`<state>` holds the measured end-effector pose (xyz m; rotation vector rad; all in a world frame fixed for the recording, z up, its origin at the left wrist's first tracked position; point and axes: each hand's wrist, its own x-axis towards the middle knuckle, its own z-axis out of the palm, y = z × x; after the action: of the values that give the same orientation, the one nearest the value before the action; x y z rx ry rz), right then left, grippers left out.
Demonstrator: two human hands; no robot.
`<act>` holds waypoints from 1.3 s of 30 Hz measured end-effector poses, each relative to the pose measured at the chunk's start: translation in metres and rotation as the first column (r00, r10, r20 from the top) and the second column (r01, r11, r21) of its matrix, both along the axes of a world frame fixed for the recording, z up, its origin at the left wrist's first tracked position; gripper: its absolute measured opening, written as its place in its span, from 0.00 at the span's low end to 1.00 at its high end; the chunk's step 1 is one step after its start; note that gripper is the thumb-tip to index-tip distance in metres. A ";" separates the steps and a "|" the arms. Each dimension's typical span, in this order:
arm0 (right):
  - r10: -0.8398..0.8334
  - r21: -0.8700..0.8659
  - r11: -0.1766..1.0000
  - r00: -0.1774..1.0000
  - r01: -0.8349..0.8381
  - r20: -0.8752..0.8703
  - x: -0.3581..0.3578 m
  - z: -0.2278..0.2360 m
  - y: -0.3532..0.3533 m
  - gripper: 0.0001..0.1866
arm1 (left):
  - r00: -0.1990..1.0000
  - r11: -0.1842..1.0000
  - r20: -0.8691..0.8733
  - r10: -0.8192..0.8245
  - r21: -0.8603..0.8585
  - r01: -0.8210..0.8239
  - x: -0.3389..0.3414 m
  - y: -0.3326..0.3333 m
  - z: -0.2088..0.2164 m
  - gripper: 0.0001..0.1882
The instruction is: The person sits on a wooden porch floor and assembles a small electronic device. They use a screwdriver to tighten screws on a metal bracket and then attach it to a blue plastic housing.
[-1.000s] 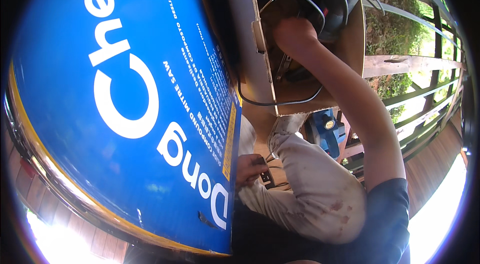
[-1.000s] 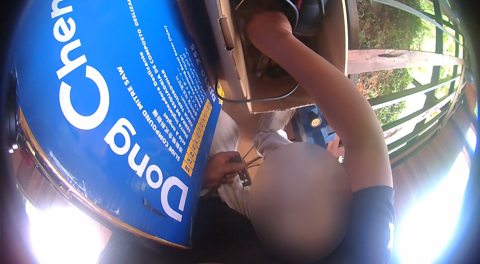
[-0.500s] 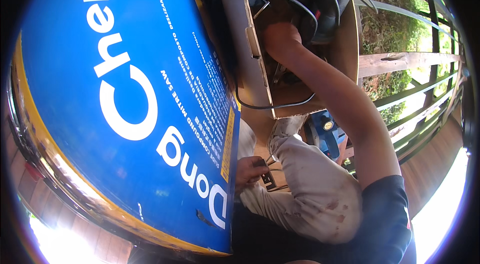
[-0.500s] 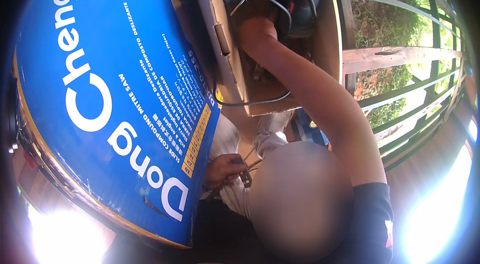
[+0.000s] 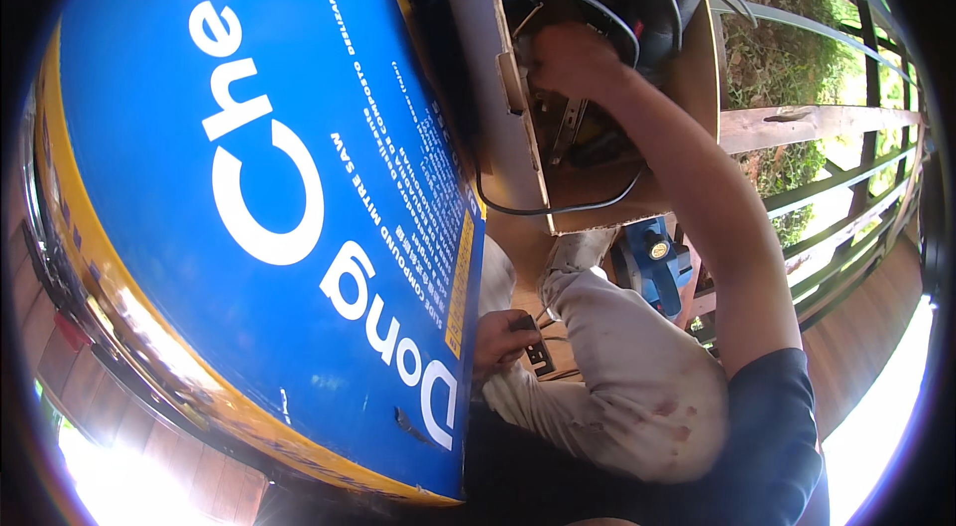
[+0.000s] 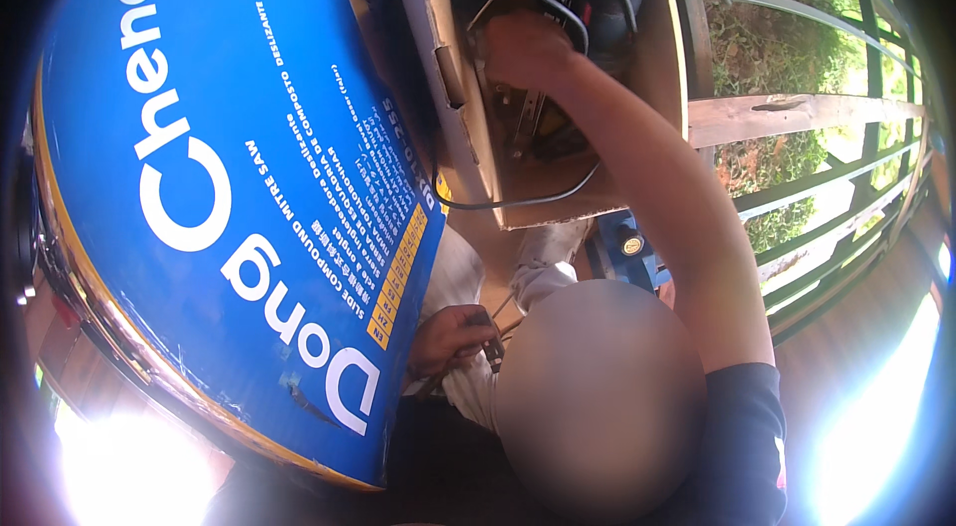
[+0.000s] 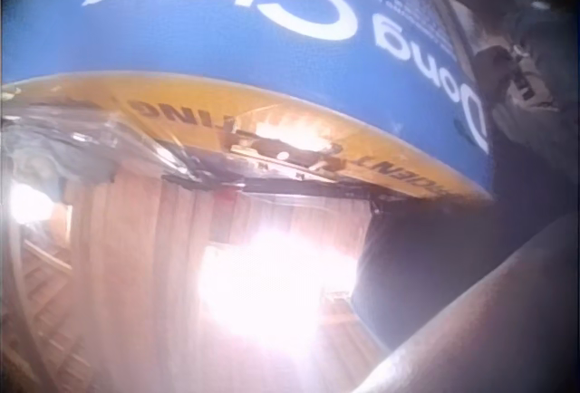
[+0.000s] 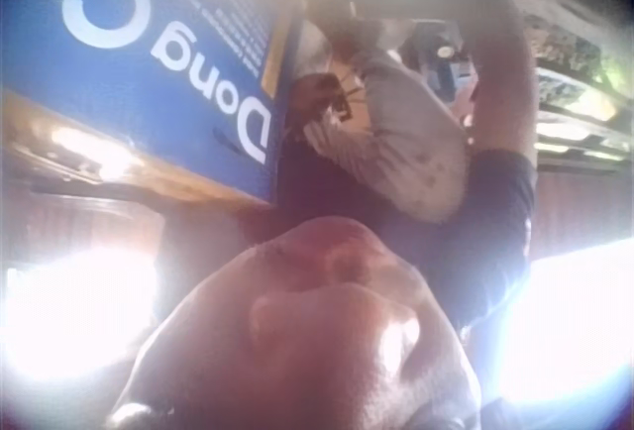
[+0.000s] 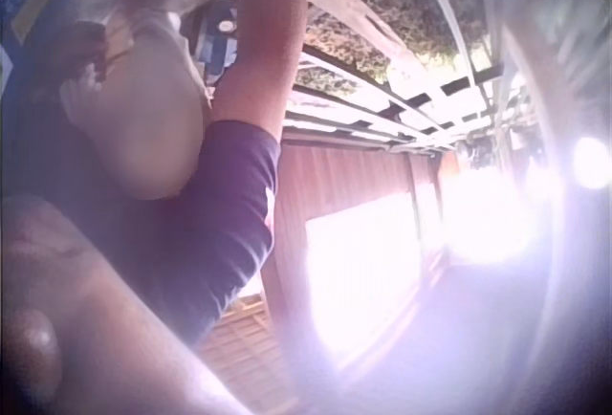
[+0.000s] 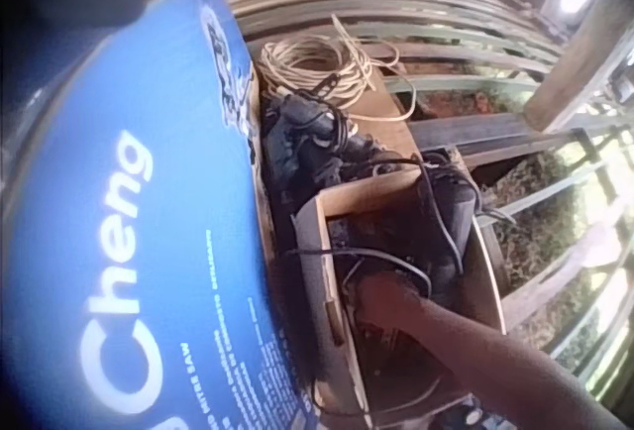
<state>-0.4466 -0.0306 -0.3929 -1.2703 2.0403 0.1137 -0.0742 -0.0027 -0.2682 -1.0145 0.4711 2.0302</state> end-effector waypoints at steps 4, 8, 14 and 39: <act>-0.184 -0.288 0.938 0.982 0.190 0.049 -0.012 0.009 0.006 0.16 | 0.999 0.998 0.027 0.031 0.057 -0.032 0.002 0.002 -0.003 0.08; -0.058 -0.167 0.985 0.996 0.045 -0.075 0.002 0.012 0.009 0.11 | 0.998 0.997 0.031 0.056 0.058 -0.057 0.005 0.004 -0.005 0.08; 0.233 -0.012 0.971 0.960 -0.238 -0.157 0.030 0.002 0.019 0.09 | 0.996 0.996 0.063 0.056 0.068 -0.061 -0.001 0.001 -0.002 0.07; -0.717 0.008 0.333 0.248 0.943 0.652 0.129 0.154 0.225 0.10 | 0.961 0.926 -0.116 0.252 -0.258 -0.274 -0.060 0.011 0.017 0.08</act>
<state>-0.3177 0.1941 -0.2390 -0.0779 1.9442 -1.1458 -0.1344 0.0081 -0.2514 -1.2171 0.7046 2.2969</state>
